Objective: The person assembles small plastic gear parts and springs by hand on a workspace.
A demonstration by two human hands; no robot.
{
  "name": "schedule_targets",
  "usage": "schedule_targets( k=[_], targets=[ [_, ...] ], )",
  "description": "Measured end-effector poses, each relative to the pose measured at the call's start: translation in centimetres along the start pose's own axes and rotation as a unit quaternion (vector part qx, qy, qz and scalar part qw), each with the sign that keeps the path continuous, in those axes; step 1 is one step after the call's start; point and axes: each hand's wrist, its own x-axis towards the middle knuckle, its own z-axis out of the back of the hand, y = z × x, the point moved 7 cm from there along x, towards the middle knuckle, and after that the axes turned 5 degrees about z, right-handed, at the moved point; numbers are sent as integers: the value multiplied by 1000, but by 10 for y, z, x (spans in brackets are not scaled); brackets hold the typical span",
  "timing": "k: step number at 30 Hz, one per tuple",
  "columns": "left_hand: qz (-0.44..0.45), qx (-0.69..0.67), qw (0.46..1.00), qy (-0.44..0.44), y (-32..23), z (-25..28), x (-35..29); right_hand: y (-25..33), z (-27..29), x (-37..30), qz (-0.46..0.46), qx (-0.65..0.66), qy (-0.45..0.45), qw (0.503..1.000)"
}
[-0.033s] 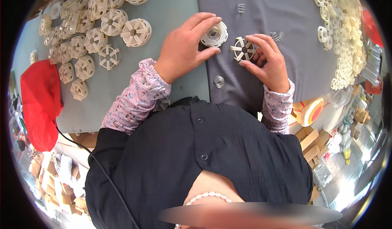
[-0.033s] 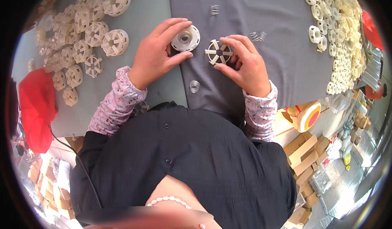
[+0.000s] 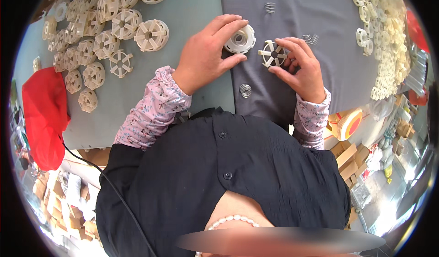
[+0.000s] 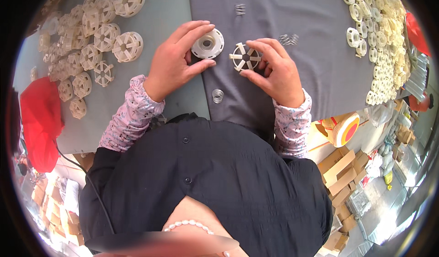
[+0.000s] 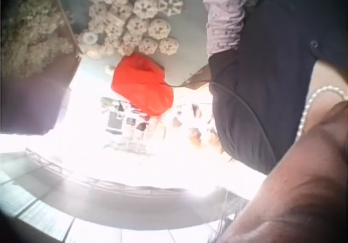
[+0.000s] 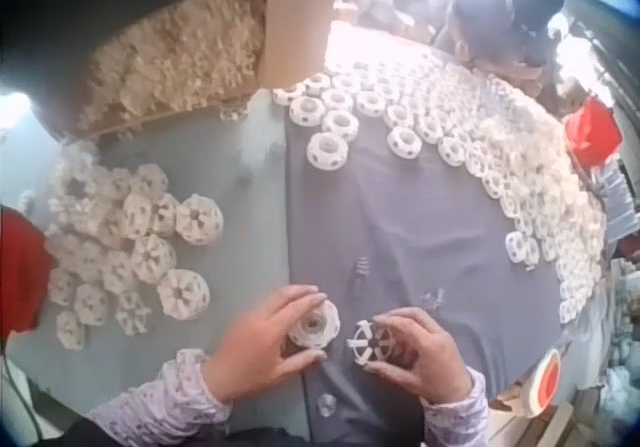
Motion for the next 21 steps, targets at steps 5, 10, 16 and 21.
schedule_targets(
  k=[5,10,16,21],
  targets=[
    [76,-119,990,29,7,4,-5,6,7,5,14,2,-65,998],
    [57,-117,991,17,11,2,-5,26,1,15,58,28,-66,996],
    [62,-161,985,-2,9,7,-5,34,-8,23,64,9,-55,996],
    [65,-231,971,11,21,5,-11,52,-14,40,122,-25,-12,992]
  ],
)
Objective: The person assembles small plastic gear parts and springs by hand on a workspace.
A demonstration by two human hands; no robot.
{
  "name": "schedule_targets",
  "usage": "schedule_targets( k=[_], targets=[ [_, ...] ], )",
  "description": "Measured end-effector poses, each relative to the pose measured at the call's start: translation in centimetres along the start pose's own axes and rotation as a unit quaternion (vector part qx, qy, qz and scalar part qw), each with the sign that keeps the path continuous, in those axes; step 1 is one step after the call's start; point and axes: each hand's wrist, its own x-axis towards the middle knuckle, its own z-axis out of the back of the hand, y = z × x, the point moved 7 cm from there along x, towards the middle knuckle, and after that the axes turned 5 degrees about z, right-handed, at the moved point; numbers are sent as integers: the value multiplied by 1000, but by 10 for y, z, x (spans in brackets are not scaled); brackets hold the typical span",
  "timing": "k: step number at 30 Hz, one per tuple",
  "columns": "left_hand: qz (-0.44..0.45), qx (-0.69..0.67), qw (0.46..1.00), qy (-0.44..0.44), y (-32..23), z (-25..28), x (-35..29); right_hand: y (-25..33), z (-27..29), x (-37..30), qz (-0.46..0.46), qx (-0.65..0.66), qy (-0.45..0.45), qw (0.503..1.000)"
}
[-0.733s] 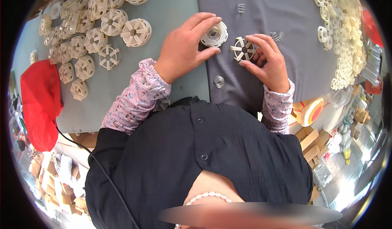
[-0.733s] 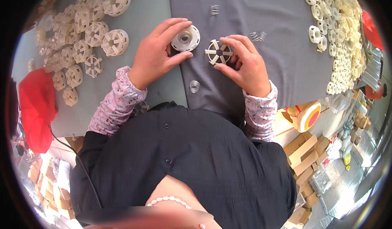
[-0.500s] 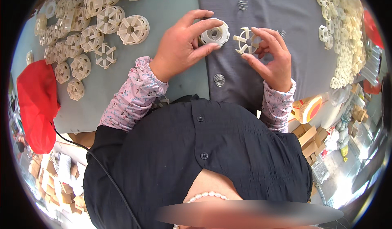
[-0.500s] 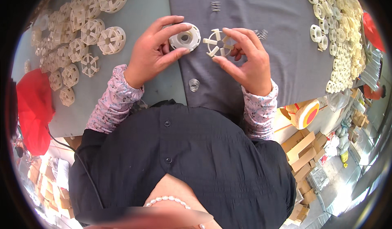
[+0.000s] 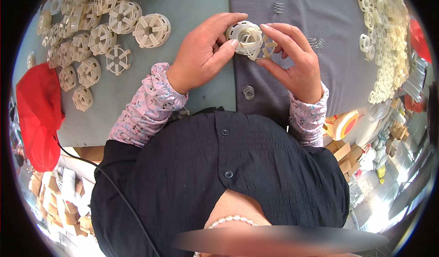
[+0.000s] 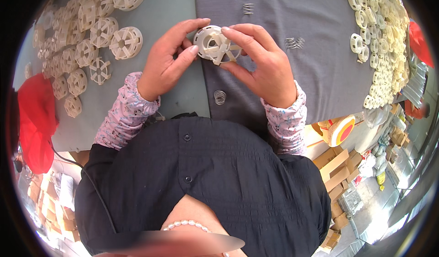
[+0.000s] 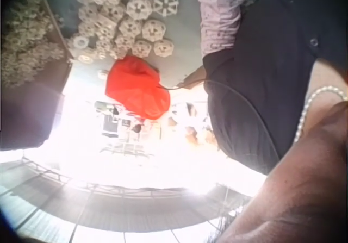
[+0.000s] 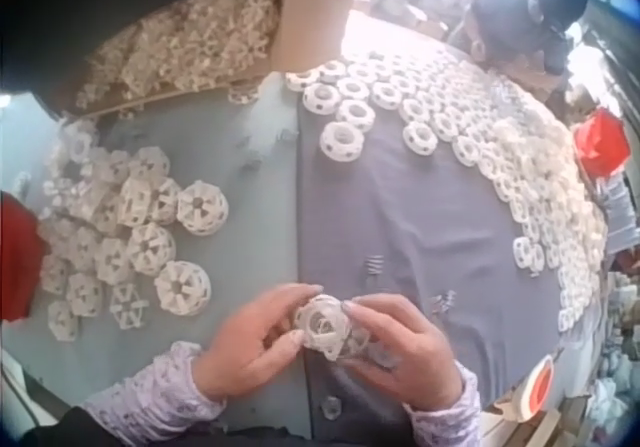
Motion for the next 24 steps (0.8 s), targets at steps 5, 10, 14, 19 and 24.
schedule_targets(
  k=[5,10,14,19,24],
  targets=[
    [16,-17,999,26,-6,3,-1,3,-7,17,44,-18,53,997],
    [38,28,999,7,-4,0,2,-4,-17,23,25,0,79,997],
    [34,3,999,3,-3,0,4,-10,-27,20,4,7,80,997],
    [37,31,999,12,-3,-4,3,-17,-31,4,27,39,19,999],
    [41,4,999,1,-1,1,3,-15,-34,4,-25,54,13,998]
  ],
)
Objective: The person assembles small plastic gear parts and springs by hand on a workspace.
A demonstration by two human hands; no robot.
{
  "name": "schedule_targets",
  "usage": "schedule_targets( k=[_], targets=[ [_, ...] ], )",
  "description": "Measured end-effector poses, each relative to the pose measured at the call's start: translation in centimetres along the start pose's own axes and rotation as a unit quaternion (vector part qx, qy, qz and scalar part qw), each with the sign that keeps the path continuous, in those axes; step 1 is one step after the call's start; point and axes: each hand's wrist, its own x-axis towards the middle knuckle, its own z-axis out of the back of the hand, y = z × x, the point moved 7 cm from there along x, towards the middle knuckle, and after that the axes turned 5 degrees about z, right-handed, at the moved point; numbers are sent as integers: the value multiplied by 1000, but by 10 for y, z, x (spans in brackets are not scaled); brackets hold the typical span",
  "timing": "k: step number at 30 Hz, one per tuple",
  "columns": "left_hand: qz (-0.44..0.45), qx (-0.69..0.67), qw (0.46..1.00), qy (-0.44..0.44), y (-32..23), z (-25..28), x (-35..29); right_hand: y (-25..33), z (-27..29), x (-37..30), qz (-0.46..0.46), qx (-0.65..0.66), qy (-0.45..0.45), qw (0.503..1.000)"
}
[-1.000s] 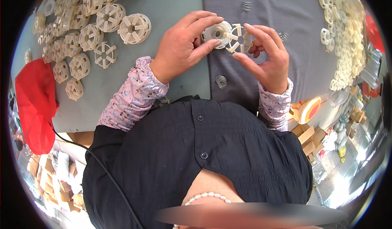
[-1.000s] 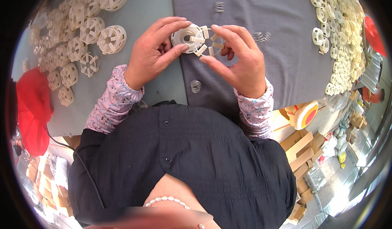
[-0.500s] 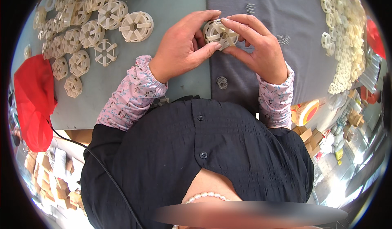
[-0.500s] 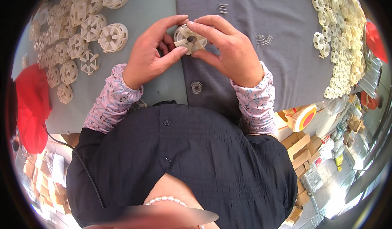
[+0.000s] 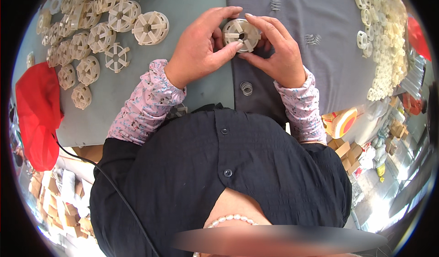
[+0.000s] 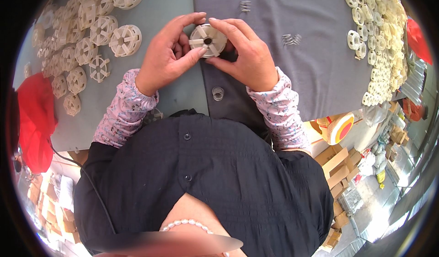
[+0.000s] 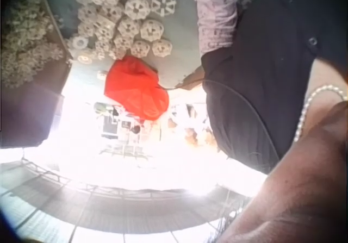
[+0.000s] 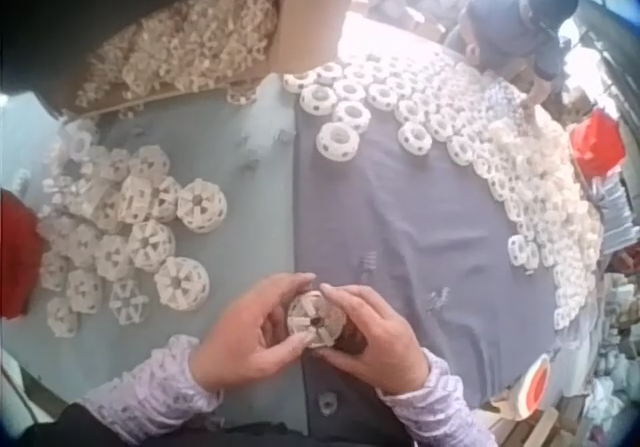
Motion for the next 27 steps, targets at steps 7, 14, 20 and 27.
schedule_targets(
  k=[7,14,20,27],
  targets=[
    [-52,-211,976,18,-3,0,-1,28,5,20,136,16,-85,987],
    [-22,-244,970,-7,11,-3,4,13,-5,33,67,104,-107,987],
    [-27,-78,997,8,6,-6,4,11,-13,31,81,20,-168,982],
    [-19,-189,982,18,14,-4,6,-15,-28,27,-23,306,-150,940]
  ],
)
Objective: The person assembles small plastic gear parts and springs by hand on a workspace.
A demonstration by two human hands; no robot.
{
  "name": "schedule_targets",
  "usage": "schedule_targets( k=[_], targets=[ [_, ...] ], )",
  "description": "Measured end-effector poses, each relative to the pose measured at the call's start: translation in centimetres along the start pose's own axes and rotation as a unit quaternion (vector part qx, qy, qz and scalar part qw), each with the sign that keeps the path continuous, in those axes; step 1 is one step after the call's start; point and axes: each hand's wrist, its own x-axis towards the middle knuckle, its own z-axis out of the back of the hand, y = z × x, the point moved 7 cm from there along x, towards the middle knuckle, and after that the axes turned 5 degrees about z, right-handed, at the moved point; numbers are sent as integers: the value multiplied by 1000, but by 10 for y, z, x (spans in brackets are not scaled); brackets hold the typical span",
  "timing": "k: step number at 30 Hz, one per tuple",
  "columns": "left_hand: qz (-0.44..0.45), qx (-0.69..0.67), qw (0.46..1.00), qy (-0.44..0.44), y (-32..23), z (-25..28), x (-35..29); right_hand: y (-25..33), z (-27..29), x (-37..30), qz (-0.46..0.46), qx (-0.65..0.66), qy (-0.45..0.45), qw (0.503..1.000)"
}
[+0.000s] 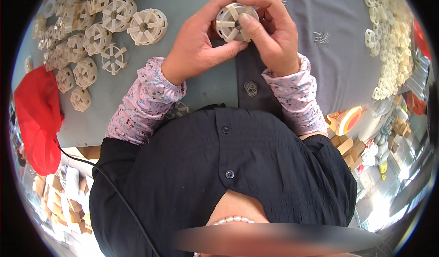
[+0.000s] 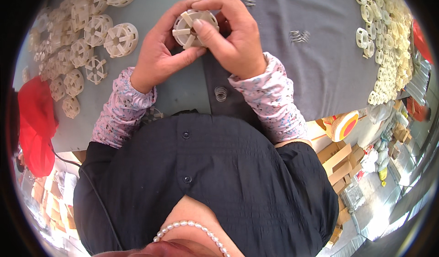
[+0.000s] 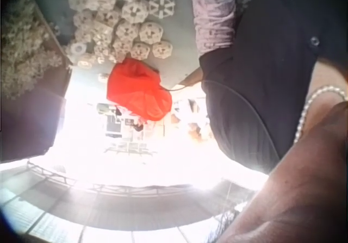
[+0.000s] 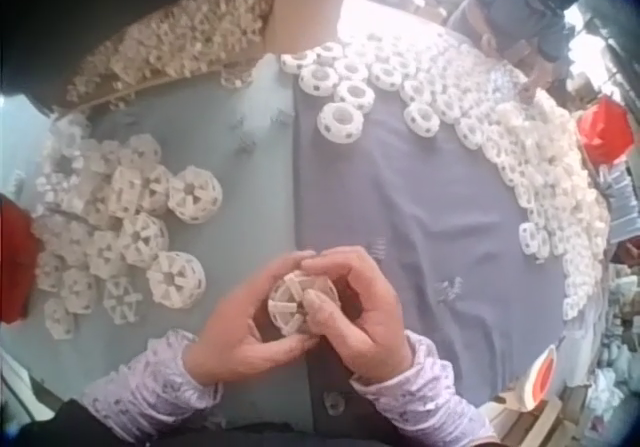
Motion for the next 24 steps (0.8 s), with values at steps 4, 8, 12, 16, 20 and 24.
schedule_targets(
  k=[4,8,12,16,20,24],
  targets=[
    [2,-31,999,14,-2,1,0,2,8,4,0,20,68,997],
    [6,2,1000,22,-5,3,-1,3,8,5,-10,44,68,997],
    [-3,-37,999,13,-4,5,-1,0,7,3,-6,45,84,995],
    [-19,-11,1000,-11,-1,5,1,-2,2,1,-10,58,73,996],
    [-9,-27,999,-27,0,3,0,-4,3,1,5,25,85,996],
    [3,1,1000,-31,-1,5,0,0,-2,2,20,10,82,996]
  ],
)
